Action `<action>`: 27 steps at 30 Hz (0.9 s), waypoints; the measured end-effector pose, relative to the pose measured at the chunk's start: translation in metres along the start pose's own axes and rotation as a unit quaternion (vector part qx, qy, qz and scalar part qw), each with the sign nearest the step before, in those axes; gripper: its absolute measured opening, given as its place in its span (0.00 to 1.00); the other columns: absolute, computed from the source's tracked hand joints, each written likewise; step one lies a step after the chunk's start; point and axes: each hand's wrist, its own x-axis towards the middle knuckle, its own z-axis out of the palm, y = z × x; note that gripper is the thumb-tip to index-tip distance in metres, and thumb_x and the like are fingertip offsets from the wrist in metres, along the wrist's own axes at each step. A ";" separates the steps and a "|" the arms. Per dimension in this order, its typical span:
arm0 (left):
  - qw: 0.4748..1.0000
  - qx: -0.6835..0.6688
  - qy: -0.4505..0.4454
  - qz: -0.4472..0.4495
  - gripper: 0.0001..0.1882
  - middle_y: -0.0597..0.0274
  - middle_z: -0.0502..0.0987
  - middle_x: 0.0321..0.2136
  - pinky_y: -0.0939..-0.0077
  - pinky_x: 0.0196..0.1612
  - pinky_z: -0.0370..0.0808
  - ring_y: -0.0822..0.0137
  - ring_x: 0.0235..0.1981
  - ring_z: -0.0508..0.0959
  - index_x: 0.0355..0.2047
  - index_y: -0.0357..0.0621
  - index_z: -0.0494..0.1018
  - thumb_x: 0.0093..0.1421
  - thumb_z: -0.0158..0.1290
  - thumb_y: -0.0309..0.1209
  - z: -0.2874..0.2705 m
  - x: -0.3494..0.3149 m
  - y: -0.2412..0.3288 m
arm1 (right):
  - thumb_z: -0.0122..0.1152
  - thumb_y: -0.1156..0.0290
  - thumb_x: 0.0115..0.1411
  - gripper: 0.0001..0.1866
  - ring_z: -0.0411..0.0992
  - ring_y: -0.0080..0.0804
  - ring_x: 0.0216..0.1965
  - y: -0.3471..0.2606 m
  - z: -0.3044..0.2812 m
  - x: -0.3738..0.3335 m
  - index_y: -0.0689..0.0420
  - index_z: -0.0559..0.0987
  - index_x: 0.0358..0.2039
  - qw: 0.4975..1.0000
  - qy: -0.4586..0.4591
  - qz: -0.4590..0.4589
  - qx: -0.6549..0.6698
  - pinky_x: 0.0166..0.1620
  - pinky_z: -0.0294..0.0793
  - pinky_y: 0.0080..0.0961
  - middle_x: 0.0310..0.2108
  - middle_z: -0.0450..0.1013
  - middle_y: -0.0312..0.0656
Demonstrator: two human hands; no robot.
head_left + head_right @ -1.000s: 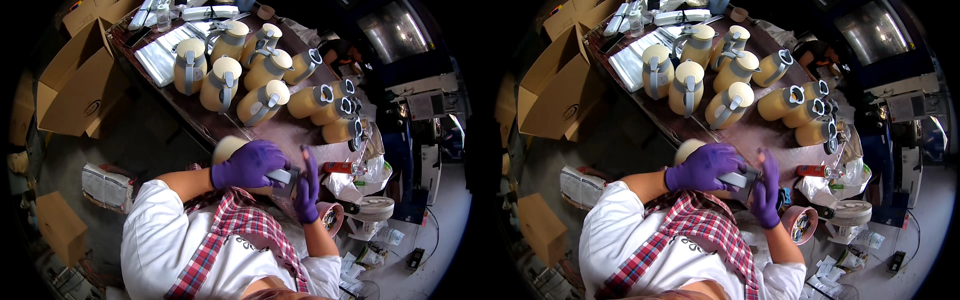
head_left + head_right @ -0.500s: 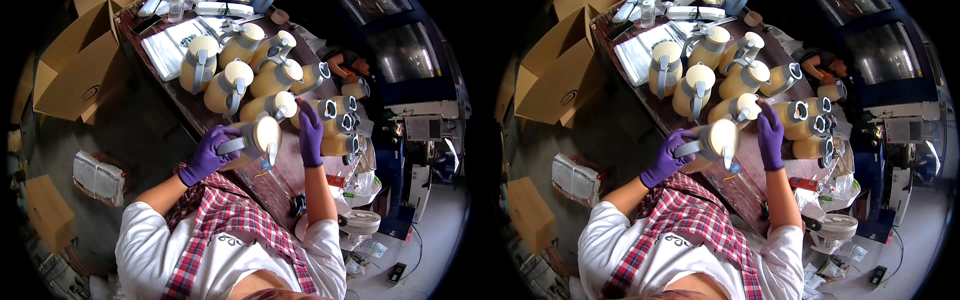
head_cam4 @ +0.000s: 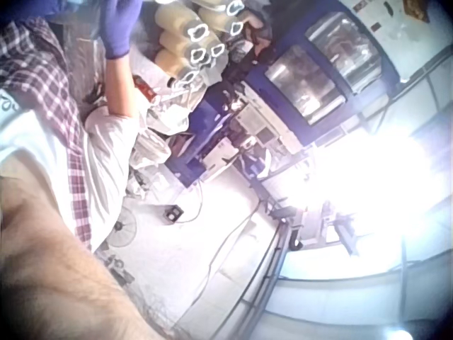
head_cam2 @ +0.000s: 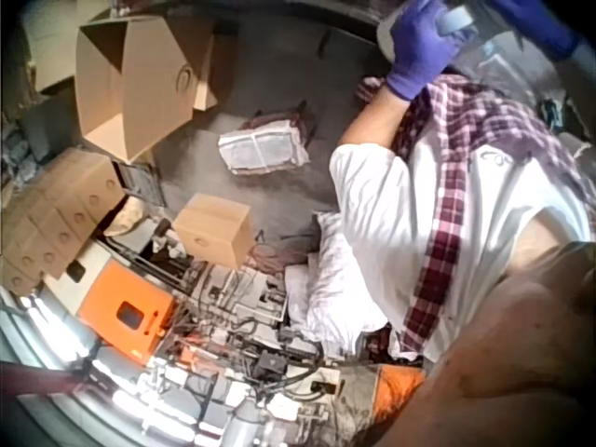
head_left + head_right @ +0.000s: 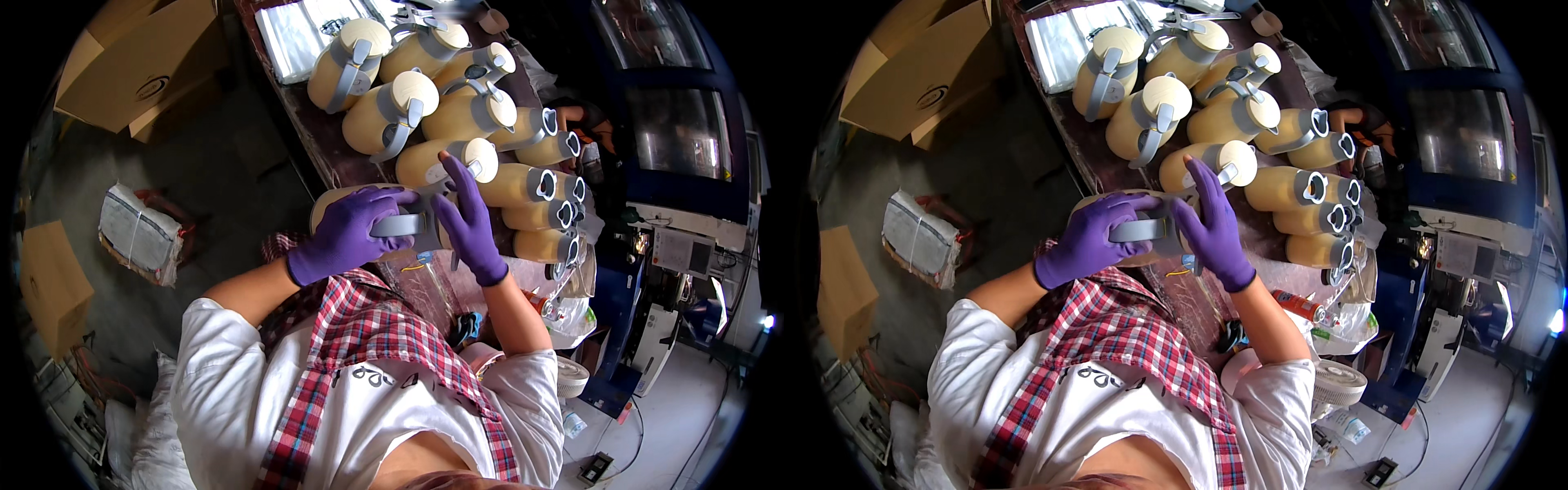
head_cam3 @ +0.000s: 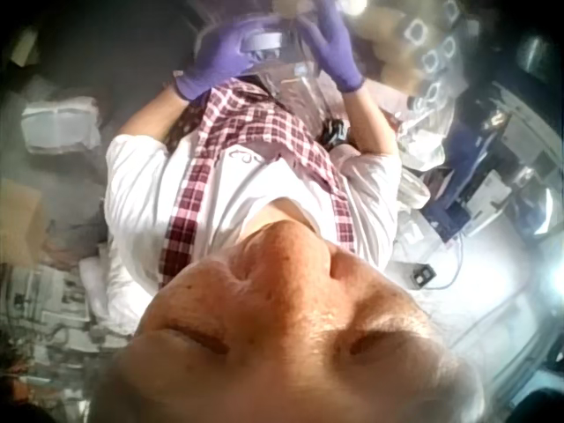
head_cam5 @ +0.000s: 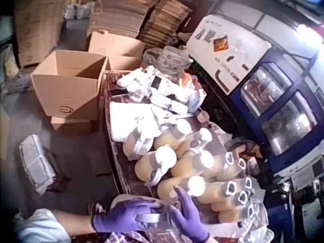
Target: The person assembles beige pitchers by attaching gray handles and lids. They wipe the pitchers with a blue cloth, place them on a table, and pack some into a cardboard box.
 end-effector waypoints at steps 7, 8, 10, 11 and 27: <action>0.740 -0.405 -0.532 -0.079 0.27 0.60 0.83 0.44 0.73 0.52 0.74 0.72 0.45 0.79 0.48 0.34 0.80 0.53 0.72 0.39 -0.024 0.075 -0.014 | 0.57 0.67 0.62 0.27 0.62 0.50 0.70 -0.127 0.011 -0.019 0.53 0.71 0.63 0.855 -0.328 -0.395 -0.072 0.69 0.59 0.57 0.66 0.67 0.48; 0.740 -0.394 -0.540 -0.069 0.27 0.61 0.84 0.44 0.73 0.52 0.74 0.72 0.45 0.79 0.48 0.33 0.80 0.53 0.72 0.39 -0.015 0.082 -0.018 | 0.54 0.68 0.65 0.25 0.62 0.49 0.70 -0.132 0.015 -0.021 0.52 0.71 0.63 0.830 -0.331 -0.441 -0.087 0.70 0.58 0.55 0.66 0.67 0.46; 0.772 -0.386 -0.498 -0.088 0.25 0.62 0.84 0.40 0.73 0.50 0.74 0.73 0.44 0.79 0.46 0.36 0.80 0.54 0.71 0.40 -0.007 0.083 -0.021 | 0.53 0.72 0.62 0.29 0.60 0.48 0.72 -0.128 -0.004 -0.020 0.52 0.69 0.66 0.874 -0.294 -0.366 -0.125 0.72 0.53 0.53 0.68 0.65 0.46; 0.840 -0.309 -0.437 -0.094 0.24 0.62 0.84 0.40 0.73 0.50 0.75 0.71 0.43 0.80 0.45 0.38 0.80 0.54 0.71 0.42 -0.008 0.080 -0.014 | 0.53 0.73 0.60 0.32 0.57 0.49 0.73 -0.115 -0.019 -0.025 0.54 0.68 0.67 0.898 -0.246 -0.321 -0.173 0.73 0.49 0.54 0.69 0.63 0.48; 0.970 0.175 -0.036 0.164 0.29 0.57 0.79 0.51 0.59 0.52 0.76 0.51 0.48 0.79 0.53 0.45 0.76 0.52 0.69 0.40 0.028 0.018 0.013 | 0.57 0.67 0.70 0.28 0.66 0.38 0.65 -0.007 -0.005 -0.070 0.61 0.68 0.67 0.970 0.161 0.173 0.062 0.65 0.65 0.31 0.65 0.67 0.50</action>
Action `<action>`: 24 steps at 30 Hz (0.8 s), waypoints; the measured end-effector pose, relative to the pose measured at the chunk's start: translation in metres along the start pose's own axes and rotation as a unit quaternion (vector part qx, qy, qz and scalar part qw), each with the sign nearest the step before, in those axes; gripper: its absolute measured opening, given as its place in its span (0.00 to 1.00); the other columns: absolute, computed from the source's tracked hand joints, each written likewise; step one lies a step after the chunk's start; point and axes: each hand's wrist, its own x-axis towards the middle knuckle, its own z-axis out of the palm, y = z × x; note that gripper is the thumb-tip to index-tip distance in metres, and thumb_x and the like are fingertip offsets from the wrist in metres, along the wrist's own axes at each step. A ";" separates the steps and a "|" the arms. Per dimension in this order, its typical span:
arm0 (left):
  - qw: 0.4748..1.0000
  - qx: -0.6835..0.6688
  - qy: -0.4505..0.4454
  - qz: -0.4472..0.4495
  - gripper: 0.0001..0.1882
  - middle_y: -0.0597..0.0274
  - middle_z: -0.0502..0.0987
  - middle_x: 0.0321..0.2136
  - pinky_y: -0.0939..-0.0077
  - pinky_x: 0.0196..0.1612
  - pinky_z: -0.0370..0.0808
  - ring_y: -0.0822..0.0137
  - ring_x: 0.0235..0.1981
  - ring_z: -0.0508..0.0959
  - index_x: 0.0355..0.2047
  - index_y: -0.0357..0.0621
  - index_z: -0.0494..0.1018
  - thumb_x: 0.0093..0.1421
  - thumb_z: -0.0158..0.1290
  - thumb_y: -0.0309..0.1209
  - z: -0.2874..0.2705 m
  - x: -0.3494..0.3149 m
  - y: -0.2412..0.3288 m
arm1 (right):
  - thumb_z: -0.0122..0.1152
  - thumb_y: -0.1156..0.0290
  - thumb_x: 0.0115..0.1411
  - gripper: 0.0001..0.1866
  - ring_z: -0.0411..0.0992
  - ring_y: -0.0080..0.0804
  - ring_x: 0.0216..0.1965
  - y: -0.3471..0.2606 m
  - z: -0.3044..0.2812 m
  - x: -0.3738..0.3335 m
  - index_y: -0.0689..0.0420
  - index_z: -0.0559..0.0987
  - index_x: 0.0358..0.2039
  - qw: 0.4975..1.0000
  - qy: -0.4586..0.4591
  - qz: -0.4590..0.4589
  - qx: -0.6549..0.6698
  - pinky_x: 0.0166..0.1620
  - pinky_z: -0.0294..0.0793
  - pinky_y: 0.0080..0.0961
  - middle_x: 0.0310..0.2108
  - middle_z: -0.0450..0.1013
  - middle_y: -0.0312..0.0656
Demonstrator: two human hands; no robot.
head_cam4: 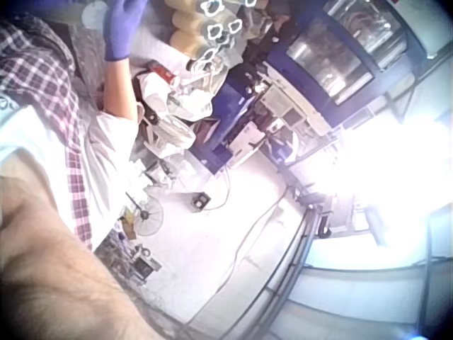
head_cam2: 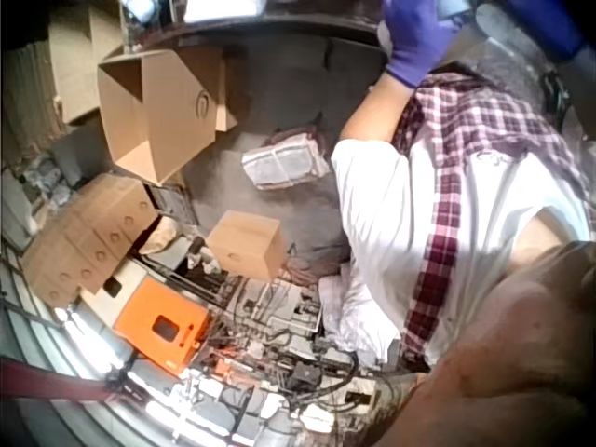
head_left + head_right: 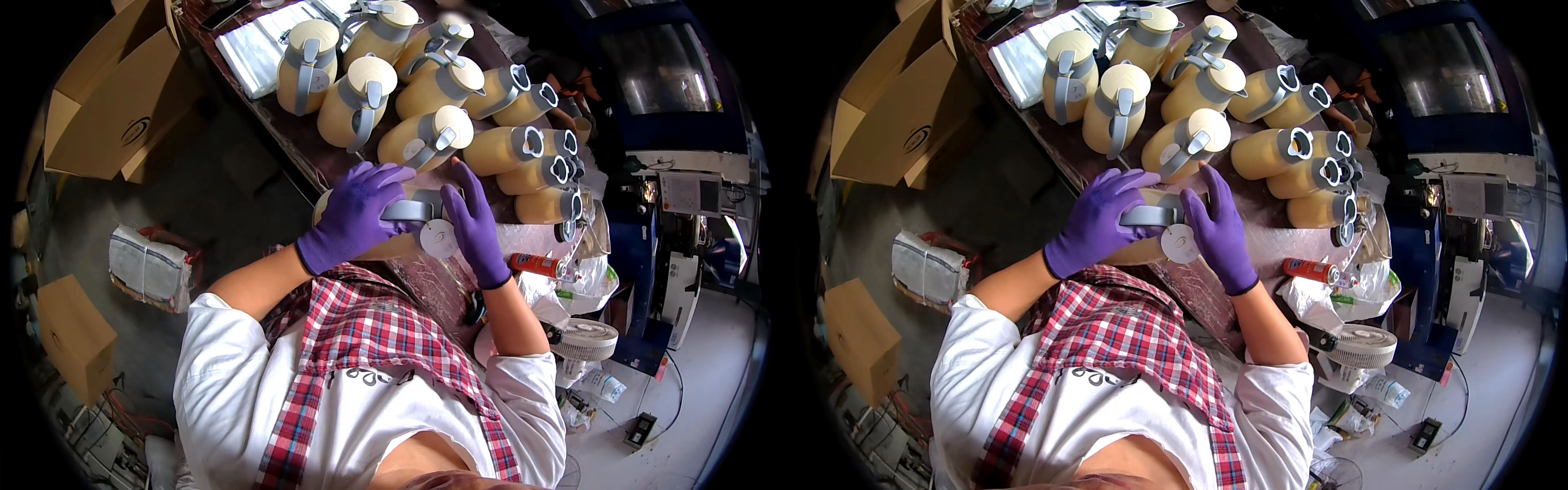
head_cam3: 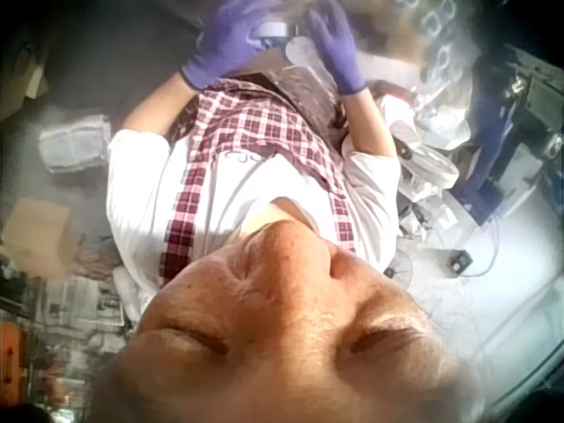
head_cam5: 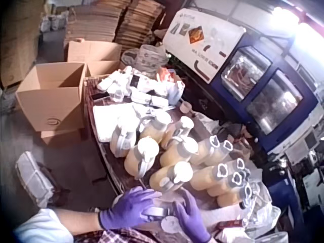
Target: The person assembles beige pitchers by attaching gray handles and lids. They wipe the pitchers with a blue cloth, place them on a table, and pack some into a cardboard box.
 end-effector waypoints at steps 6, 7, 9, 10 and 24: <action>0.964 -0.220 -0.042 -0.145 0.24 0.58 0.83 0.40 0.70 0.46 0.78 0.66 0.38 0.82 0.50 0.41 0.78 0.57 0.69 0.39 0.009 -0.003 0.008 | 0.58 0.71 0.65 0.22 0.73 0.53 0.59 -0.011 -0.012 -0.001 0.63 0.75 0.58 0.990 0.003 -0.099 -0.097 0.61 0.71 0.38 0.58 0.73 0.56; 0.931 -0.294 -0.095 -0.194 0.24 0.60 0.83 0.40 0.72 0.46 0.78 0.68 0.39 0.82 0.50 0.40 0.78 0.58 0.69 0.39 0.003 0.003 -0.001 | 0.56 0.72 0.64 0.17 0.75 0.54 0.56 -0.018 -0.015 0.002 0.64 0.77 0.53 0.988 -0.008 -0.131 -0.076 0.61 0.71 0.42 0.55 0.75 0.55; 0.853 -0.435 -0.181 -0.225 0.25 0.64 0.83 0.42 0.74 0.49 0.76 0.75 0.43 0.79 0.51 0.38 0.78 0.60 0.69 0.41 -0.010 0.018 -0.028 | 0.56 0.73 0.62 0.15 0.75 0.52 0.56 -0.066 -0.023 0.005 0.62 0.79 0.48 0.943 -0.069 -0.270 -0.180 0.60 0.72 0.44 0.55 0.75 0.54; 0.836 -0.444 -0.237 -0.219 0.27 0.62 0.83 0.43 0.74 0.50 0.76 0.71 0.44 0.80 0.50 0.38 0.79 0.57 0.71 0.43 -0.028 0.034 -0.036 | 0.57 0.73 0.60 0.14 0.75 0.51 0.56 -0.087 -0.024 0.002 0.61 0.79 0.46 0.910 -0.096 -0.335 -0.225 0.60 0.73 0.45 0.55 0.75 0.53; 0.997 -0.052 0.051 0.011 0.22 0.52 0.81 0.36 0.54 0.45 0.76 0.49 0.39 0.81 0.41 0.43 0.78 0.53 0.68 0.44 0.036 -0.007 0.052 | 0.46 0.64 0.74 0.25 0.61 0.33 0.69 0.076 -0.015 0.009 0.63 0.68 0.67 0.918 0.073 0.225 0.319 0.70 0.57 0.31 0.68 0.64 0.44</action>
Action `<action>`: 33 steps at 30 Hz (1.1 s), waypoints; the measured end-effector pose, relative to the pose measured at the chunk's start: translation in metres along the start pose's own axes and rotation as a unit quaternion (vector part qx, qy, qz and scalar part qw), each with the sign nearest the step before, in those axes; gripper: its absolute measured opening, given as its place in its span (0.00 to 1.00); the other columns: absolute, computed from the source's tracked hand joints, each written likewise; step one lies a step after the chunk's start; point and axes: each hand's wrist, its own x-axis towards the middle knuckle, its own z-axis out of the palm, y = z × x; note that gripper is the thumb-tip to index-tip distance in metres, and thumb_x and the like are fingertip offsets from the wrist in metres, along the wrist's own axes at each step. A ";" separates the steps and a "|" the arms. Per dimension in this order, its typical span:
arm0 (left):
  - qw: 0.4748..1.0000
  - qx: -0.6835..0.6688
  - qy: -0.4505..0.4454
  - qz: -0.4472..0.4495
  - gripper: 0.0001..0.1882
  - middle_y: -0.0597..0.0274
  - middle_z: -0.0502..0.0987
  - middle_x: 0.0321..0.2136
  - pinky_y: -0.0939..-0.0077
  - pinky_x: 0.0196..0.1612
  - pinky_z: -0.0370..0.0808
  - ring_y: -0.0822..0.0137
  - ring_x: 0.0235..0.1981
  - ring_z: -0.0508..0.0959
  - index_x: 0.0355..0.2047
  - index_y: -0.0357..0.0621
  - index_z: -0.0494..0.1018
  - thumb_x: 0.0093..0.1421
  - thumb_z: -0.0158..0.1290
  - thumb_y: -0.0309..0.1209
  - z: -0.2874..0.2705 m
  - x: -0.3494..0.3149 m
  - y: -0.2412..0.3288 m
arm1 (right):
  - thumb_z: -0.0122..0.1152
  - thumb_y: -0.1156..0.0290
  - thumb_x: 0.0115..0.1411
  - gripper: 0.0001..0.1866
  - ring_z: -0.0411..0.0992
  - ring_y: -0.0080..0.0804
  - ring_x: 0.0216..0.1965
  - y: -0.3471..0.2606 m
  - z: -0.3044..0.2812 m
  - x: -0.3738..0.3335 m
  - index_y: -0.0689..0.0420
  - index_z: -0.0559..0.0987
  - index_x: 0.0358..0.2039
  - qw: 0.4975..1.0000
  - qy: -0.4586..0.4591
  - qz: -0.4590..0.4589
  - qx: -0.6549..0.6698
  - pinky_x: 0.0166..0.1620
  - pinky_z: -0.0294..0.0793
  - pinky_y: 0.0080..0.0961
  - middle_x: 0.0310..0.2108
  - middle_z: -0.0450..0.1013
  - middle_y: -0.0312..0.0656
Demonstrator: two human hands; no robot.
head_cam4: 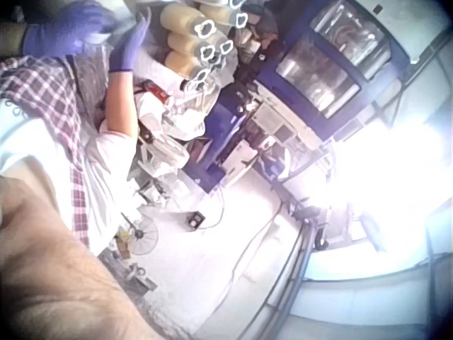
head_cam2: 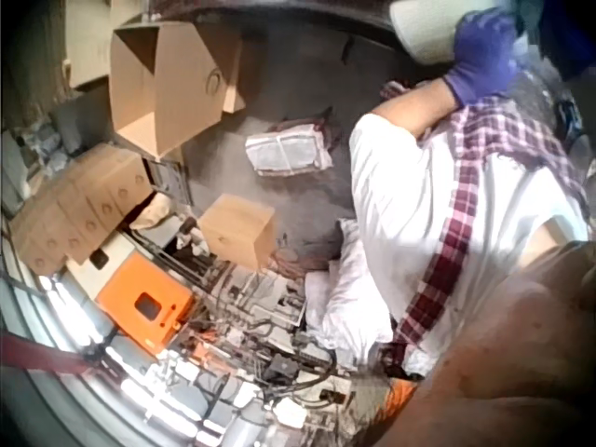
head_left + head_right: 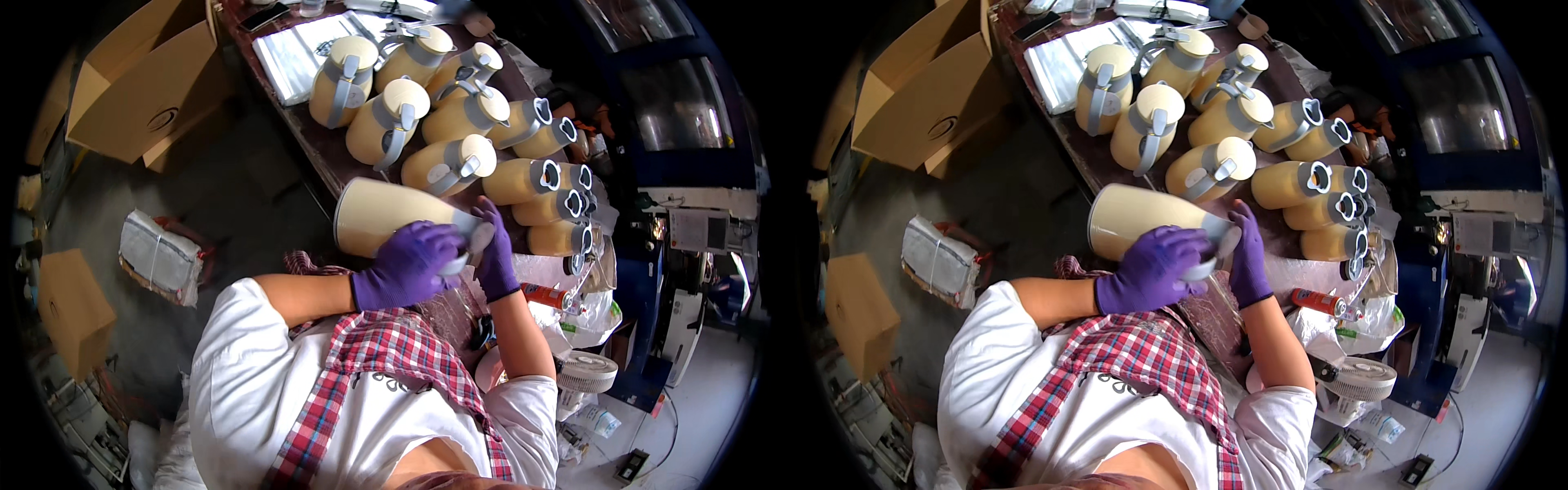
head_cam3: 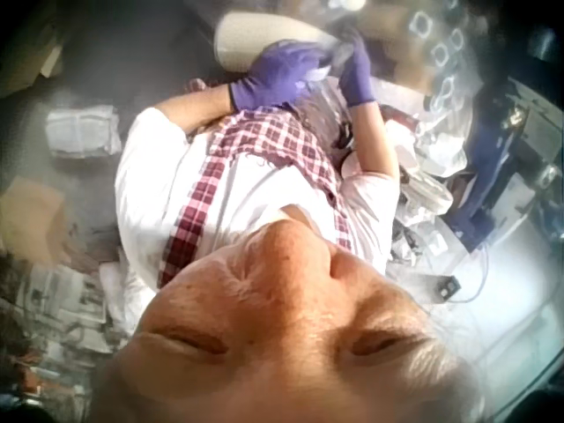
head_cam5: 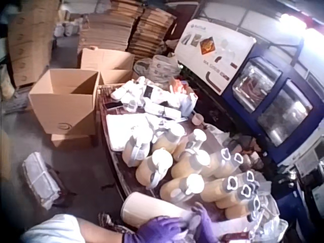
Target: The person assembles beige pitchers by attaching gray handles and lids. They wipe the pitchers with a blue cloth, place them on a table, and pack some into a cardboard box.
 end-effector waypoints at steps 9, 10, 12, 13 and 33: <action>0.884 -0.336 -0.186 -0.267 0.16 0.64 0.75 0.30 0.72 0.35 0.73 0.70 0.29 0.75 0.35 0.42 0.73 0.60 0.66 0.39 -0.029 0.010 -0.063 | 0.49 0.72 0.70 0.15 0.76 0.44 0.53 -0.078 0.045 -0.045 0.63 0.81 0.50 0.737 -0.246 -0.496 -0.387 0.61 0.69 0.34 0.48 0.79 0.47; 0.939 -0.248 -0.139 -0.195 0.16 0.60 0.75 0.32 0.69 0.37 0.73 0.65 0.30 0.75 0.34 0.41 0.72 0.59 0.66 0.37 -0.023 0.010 -0.047 | 0.49 0.71 0.71 0.15 0.76 0.41 0.50 -0.071 0.044 -0.042 0.63 0.81 0.51 0.811 -0.187 -0.433 -0.345 0.59 0.70 0.32 0.47 0.79 0.47; 0.993 -0.104 -0.038 -0.039 0.19 0.46 0.73 0.39 0.57 0.45 0.74 0.46 0.39 0.75 0.39 0.36 0.72 0.57 0.66 0.36 -0.011 0.003 -0.018 | 0.48 0.70 0.73 0.16 0.77 0.34 0.46 -0.045 0.042 -0.029 0.63 0.80 0.52 0.924 -0.067 -0.290 -0.241 0.54 0.72 0.27 0.45 0.80 0.46; 0.994 -0.075 -0.033 -0.070 0.19 0.47 0.74 0.40 0.56 0.48 0.73 0.45 0.42 0.75 0.42 0.36 0.72 0.58 0.65 0.36 -0.001 -0.005 -0.011 | 0.48 0.67 0.75 0.18 0.75 0.25 0.40 -0.038 0.045 -0.018 0.63 0.80 0.54 0.935 -0.040 -0.286 -0.205 0.48 0.73 0.22 0.39 0.80 0.43; 0.960 -0.212 0.008 -0.184 0.24 0.44 0.64 0.63 0.53 0.67 0.64 0.41 0.65 0.65 0.57 0.41 0.71 0.61 0.61 0.27 0.016 -0.094 -0.136 | 0.55 0.45 0.60 0.24 0.75 0.47 0.54 -0.130 0.138 0.281 0.46 0.86 0.47 0.584 0.176 -0.294 -0.736 0.61 0.64 0.53 0.49 0.81 0.45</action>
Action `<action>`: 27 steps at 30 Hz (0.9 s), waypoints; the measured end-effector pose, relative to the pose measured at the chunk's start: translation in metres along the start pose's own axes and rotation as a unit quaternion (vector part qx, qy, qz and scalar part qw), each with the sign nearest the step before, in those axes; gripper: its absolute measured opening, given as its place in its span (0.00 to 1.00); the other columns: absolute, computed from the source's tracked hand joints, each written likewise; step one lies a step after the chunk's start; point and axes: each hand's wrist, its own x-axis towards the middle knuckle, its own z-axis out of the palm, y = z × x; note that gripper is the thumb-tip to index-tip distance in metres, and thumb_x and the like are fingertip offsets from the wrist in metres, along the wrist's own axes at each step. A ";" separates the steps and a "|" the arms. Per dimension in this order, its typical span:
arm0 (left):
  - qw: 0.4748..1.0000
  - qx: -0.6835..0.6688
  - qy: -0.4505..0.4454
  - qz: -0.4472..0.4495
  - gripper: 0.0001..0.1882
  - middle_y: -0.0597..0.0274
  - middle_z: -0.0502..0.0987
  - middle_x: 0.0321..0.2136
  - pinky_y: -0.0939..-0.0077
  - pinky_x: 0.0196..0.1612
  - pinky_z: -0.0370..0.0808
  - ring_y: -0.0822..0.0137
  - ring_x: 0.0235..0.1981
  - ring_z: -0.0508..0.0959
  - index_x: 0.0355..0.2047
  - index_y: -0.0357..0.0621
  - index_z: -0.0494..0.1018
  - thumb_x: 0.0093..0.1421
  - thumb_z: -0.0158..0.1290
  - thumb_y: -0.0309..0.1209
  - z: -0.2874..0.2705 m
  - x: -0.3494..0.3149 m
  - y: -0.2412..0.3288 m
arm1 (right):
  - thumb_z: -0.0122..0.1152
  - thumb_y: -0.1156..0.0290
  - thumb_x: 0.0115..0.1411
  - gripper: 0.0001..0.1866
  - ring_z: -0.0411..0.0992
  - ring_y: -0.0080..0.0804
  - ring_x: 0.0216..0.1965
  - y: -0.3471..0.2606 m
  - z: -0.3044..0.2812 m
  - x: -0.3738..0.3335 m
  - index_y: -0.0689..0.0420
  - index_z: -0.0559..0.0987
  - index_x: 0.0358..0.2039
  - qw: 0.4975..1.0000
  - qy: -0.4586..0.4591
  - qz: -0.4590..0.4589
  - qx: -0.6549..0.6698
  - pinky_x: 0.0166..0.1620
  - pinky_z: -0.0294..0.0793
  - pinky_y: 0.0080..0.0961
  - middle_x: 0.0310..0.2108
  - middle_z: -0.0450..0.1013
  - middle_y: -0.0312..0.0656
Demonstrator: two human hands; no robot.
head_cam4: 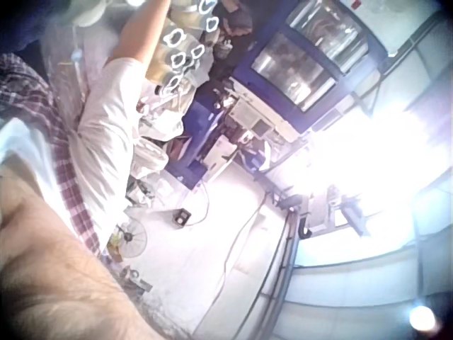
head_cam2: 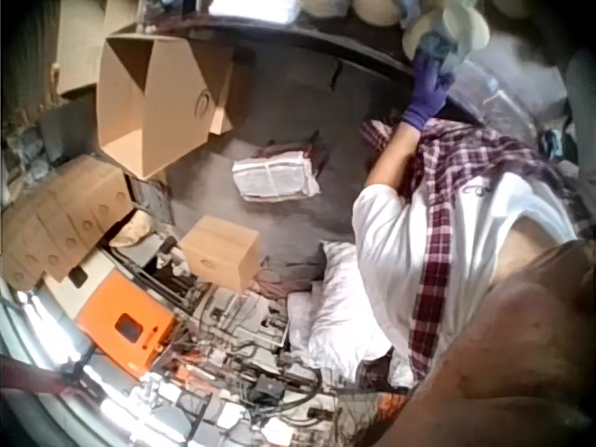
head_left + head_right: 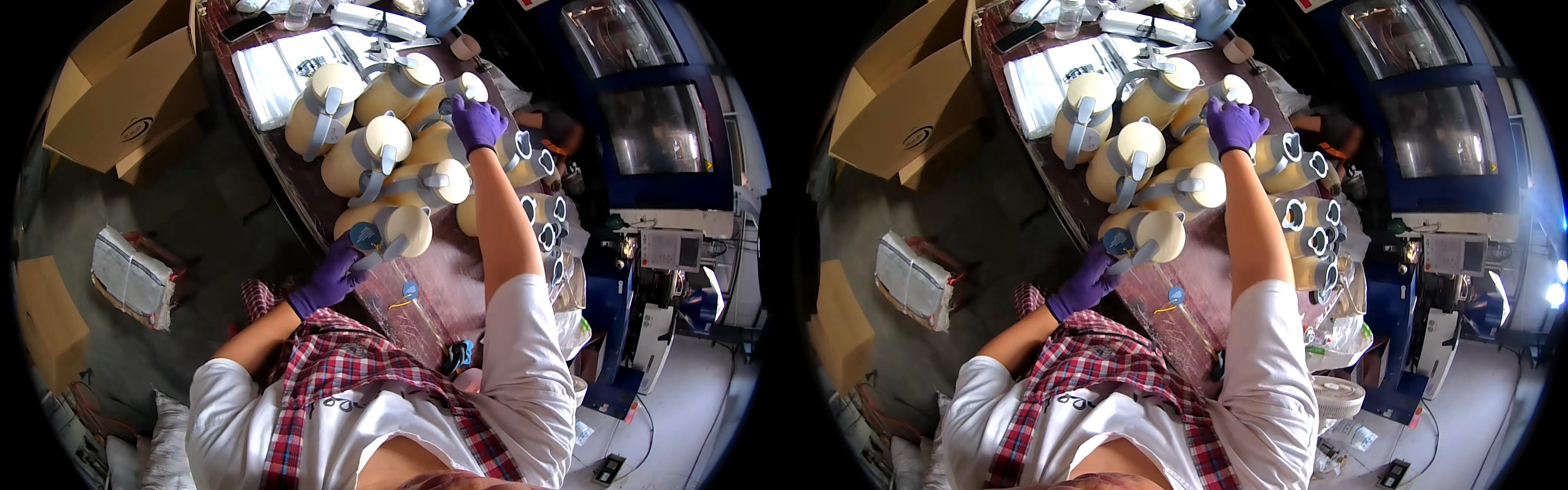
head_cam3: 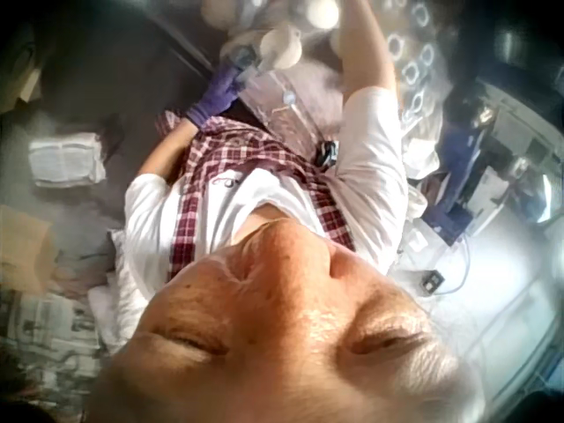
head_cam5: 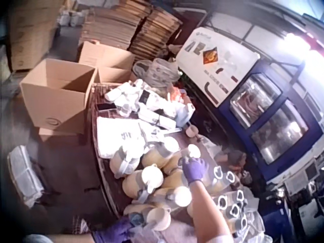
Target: The person assembles beige pitchers by attaching gray handles and lids. They wipe the pitchers with a blue cloth, place them on a table, and pack some into a cardboard box.
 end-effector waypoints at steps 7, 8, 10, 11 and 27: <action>0.996 0.079 -0.021 0.036 0.28 0.44 0.64 0.64 0.52 0.69 0.62 0.41 0.67 0.62 0.55 0.39 0.72 0.54 0.67 0.29 -0.005 0.001 -0.016 | 0.61 0.44 0.55 0.25 0.73 0.48 0.58 0.016 0.030 0.024 0.46 0.86 0.47 0.986 -0.050 0.106 0.123 0.59 0.68 0.49 0.54 0.78 0.43; 0.996 0.077 -0.016 0.029 0.29 0.44 0.64 0.64 0.52 0.69 0.61 0.41 0.67 0.62 0.55 0.40 0.72 0.54 0.67 0.30 -0.006 -0.002 -0.019 | 0.61 0.44 0.55 0.25 0.73 0.48 0.57 0.010 0.024 0.018 0.46 0.86 0.45 0.989 -0.022 0.094 0.108 0.59 0.67 0.50 0.53 0.78 0.42; 0.996 0.083 -0.016 0.025 0.29 0.44 0.64 0.64 0.52 0.69 0.61 0.41 0.68 0.62 0.56 0.40 0.72 0.55 0.67 0.32 -0.010 -0.005 -0.020 | 0.63 0.45 0.56 0.22 0.74 0.49 0.55 0.014 0.014 0.007 0.48 0.87 0.41 0.989 0.004 0.092 0.120 0.57 0.70 0.48 0.51 0.78 0.44; 0.995 0.087 -0.025 0.032 0.29 0.44 0.64 0.64 0.52 0.70 0.61 0.41 0.68 0.62 0.56 0.40 0.72 0.55 0.67 0.33 -0.012 0.000 -0.014 | 0.63 0.47 0.57 0.22 0.75 0.49 0.54 0.036 0.023 0.007 0.49 0.86 0.41 0.984 0.009 0.079 0.161 0.57 0.70 0.47 0.51 0.78 0.45; 0.986 0.159 -0.047 -0.001 0.29 0.46 0.66 0.62 0.52 0.68 0.63 0.44 0.64 0.65 0.57 0.43 0.74 0.58 0.66 0.41 -0.010 -0.008 -0.008 | 0.63 0.63 0.61 0.14 0.80 0.54 0.42 0.118 0.077 0.012 0.60 0.83 0.41 0.950 0.062 0.164 0.259 0.48 0.77 0.40 0.38 0.81 0.56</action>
